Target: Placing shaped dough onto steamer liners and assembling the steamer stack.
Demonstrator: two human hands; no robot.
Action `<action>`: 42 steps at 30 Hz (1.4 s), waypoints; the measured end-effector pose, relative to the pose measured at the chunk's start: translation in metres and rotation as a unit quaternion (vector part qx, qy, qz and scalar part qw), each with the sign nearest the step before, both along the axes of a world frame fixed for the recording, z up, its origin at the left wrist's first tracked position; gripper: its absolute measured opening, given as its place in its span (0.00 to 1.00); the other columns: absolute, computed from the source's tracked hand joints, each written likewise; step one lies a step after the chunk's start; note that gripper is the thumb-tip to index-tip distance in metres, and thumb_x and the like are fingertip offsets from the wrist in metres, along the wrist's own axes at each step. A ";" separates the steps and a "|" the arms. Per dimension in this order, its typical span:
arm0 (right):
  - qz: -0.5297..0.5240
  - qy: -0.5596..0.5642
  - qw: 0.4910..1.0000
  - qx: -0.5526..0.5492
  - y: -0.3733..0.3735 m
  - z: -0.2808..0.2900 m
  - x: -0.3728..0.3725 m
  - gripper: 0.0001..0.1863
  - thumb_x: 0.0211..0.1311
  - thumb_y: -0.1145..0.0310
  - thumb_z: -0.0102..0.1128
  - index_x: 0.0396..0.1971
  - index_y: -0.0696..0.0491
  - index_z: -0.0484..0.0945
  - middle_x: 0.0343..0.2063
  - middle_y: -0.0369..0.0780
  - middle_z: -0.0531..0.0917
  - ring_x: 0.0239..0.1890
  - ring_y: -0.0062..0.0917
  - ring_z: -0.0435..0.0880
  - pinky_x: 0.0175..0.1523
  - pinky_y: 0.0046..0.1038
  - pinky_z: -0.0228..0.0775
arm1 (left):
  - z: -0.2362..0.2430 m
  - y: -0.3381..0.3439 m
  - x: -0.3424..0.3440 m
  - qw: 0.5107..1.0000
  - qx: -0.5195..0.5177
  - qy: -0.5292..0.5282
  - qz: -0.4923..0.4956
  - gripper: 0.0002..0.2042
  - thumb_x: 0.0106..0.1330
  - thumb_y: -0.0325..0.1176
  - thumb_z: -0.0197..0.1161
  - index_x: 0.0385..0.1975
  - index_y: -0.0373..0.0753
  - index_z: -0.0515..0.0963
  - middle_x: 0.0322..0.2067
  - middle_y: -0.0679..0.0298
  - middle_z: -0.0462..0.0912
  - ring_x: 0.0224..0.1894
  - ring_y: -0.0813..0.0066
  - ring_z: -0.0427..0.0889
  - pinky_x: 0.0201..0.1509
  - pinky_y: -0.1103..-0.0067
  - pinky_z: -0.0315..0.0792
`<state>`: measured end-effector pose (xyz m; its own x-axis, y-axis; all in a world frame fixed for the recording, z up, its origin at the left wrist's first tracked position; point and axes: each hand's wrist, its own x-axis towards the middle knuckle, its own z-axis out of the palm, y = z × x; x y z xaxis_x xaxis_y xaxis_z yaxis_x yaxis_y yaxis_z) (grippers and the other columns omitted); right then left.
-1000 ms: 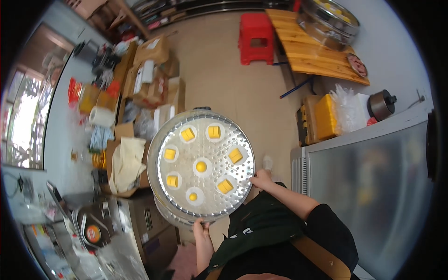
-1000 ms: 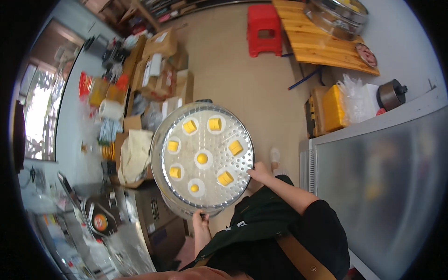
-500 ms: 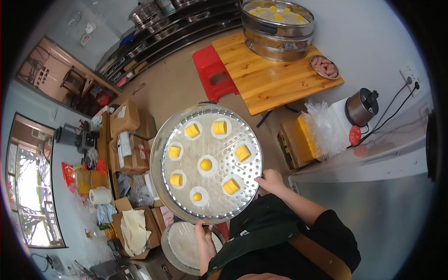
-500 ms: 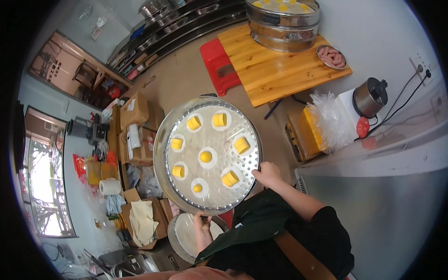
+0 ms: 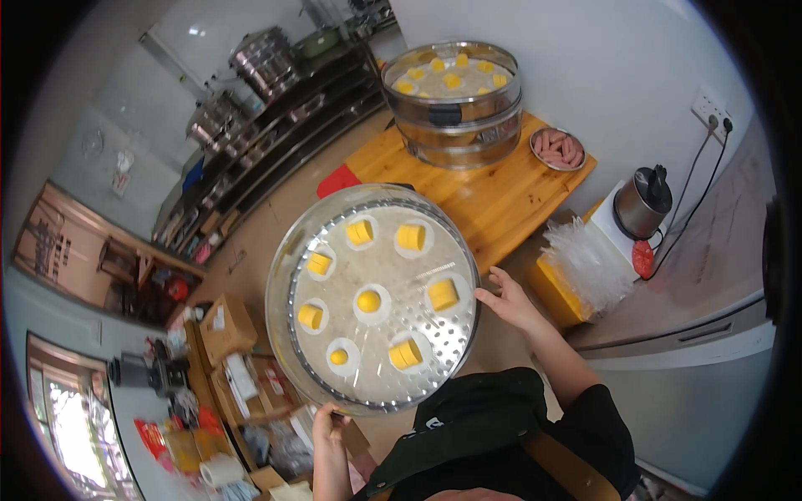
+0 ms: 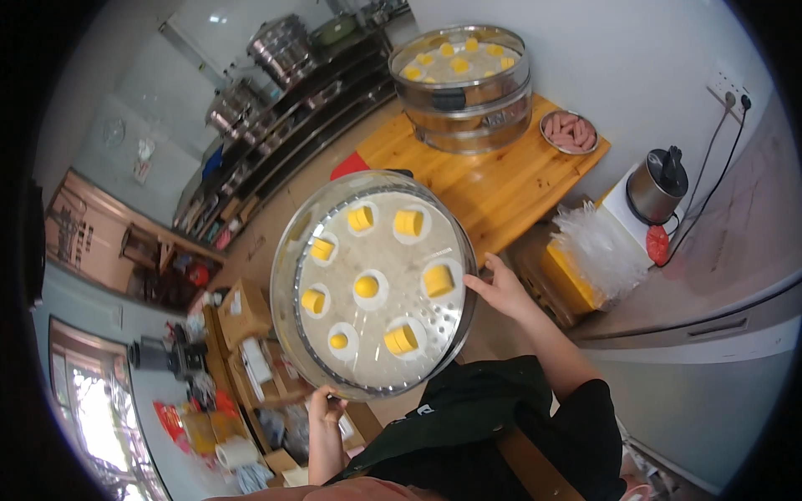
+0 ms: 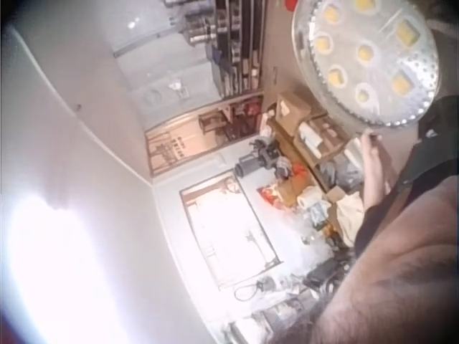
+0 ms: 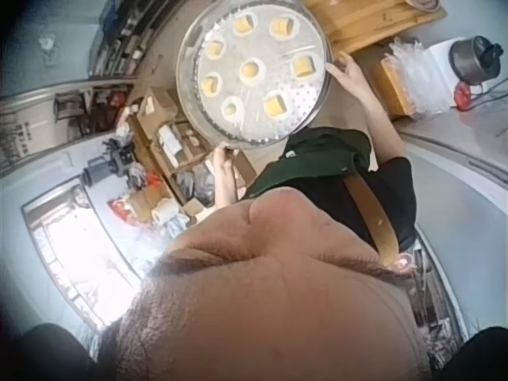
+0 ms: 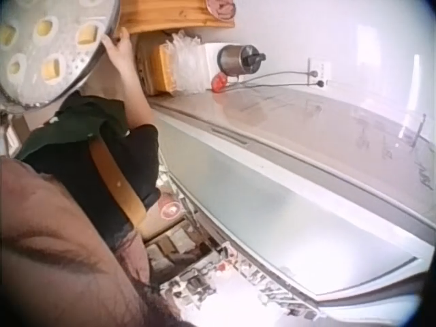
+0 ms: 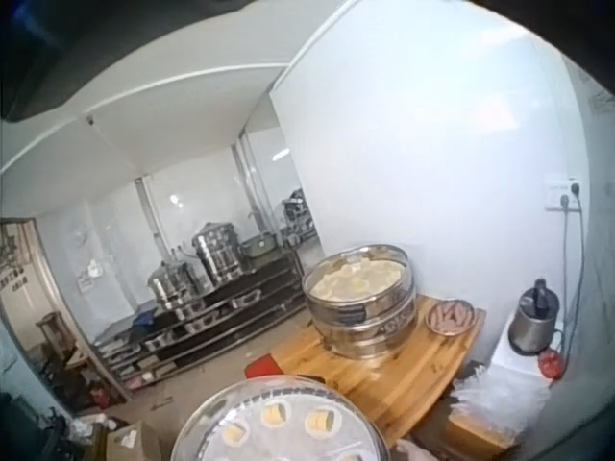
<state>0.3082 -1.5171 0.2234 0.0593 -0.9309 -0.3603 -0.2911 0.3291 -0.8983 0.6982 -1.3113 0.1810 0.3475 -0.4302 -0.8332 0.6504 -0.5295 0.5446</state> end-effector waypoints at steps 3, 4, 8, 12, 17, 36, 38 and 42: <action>0.000 -0.077 0.997 -0.020 -0.037 0.008 0.013 0.41 0.48 0.56 0.60 0.54 0.66 0.52 0.52 0.54 0.62 0.52 0.34 0.66 0.54 0.29 0.59 | -0.008 -0.050 0.028 0.999 0.002 0.022 -0.045 0.07 0.43 0.24 0.52 0.24 0.37 0.70 0.22 0.63 0.74 0.24 0.68 0.75 0.18 0.77 0.70; 0.002 -0.139 0.990 -0.020 -0.048 0.014 0.017 0.40 0.49 0.59 0.61 0.54 0.67 0.52 0.52 0.53 0.62 0.53 0.33 0.65 0.55 0.29 0.57 | -0.007 -0.067 0.035 0.998 -0.004 0.026 -0.049 0.07 0.43 0.24 0.52 0.24 0.37 0.70 0.22 0.63 0.74 0.24 0.68 0.75 0.18 0.77 0.70; -0.033 -0.150 0.987 0.046 -0.080 0.001 0.031 0.34 0.50 0.61 0.60 0.51 0.65 0.57 0.46 0.47 0.68 0.47 0.28 0.68 0.51 0.27 0.61 | -0.003 -0.143 0.077 0.991 -0.004 0.021 -0.132 0.06 0.44 0.24 0.52 0.23 0.35 0.71 0.23 0.61 0.75 0.22 0.69 0.74 0.19 0.78 0.69; -0.052 -0.109 0.992 0.042 -0.100 -0.013 0.036 0.30 0.49 0.60 0.61 0.47 0.64 0.62 0.41 0.44 0.72 0.39 0.26 0.72 0.44 0.26 0.65 | 0.019 -0.201 0.098 0.982 -0.003 -0.021 -0.189 0.04 0.44 0.23 0.52 0.22 0.34 0.72 0.19 0.61 0.74 0.21 0.71 0.74 0.18 0.79 0.66; 0.020 0.037 0.999 -0.031 -0.128 -0.067 0.016 0.21 0.42 0.59 0.60 0.29 0.62 0.71 0.23 0.44 0.77 0.27 0.28 0.77 0.31 0.28 0.67 | 0.020 -0.282 0.119 0.964 -0.029 -0.083 -0.251 0.05 0.44 0.24 0.54 0.21 0.33 0.72 0.17 0.62 0.74 0.19 0.73 0.73 0.16 0.79 0.67; -0.223 0.286 0.906 -0.219 -0.280 0.094 0.067 0.13 0.34 0.62 0.56 0.13 0.59 0.73 0.11 0.45 0.74 0.18 0.39 0.76 0.26 0.33 0.67 | 0.066 -0.611 0.132 0.900 -0.259 -0.089 -0.339 0.14 0.45 0.26 0.54 0.34 0.30 0.70 0.32 0.59 0.74 0.33 0.67 0.74 0.33 0.76 0.69; -0.256 0.276 0.906 -0.196 -0.291 0.093 0.065 0.14 0.35 0.62 0.56 0.15 0.59 0.74 0.11 0.45 0.74 0.18 0.38 0.76 0.27 0.32 0.68 | 0.067 -0.644 0.120 0.894 -0.251 -0.083 -0.361 0.14 0.45 0.26 0.54 0.34 0.30 0.70 0.32 0.58 0.74 0.32 0.67 0.74 0.33 0.76 0.69; -0.305 0.304 0.877 -0.215 -0.305 0.085 0.059 0.14 0.35 0.62 0.56 0.16 0.60 0.75 0.11 0.46 0.74 0.19 0.38 0.76 0.27 0.32 0.68 | 0.049 -0.719 0.098 0.880 -0.243 -0.062 -0.402 0.13 0.45 0.26 0.55 0.33 0.30 0.71 0.32 0.58 0.73 0.33 0.68 0.74 0.34 0.75 0.70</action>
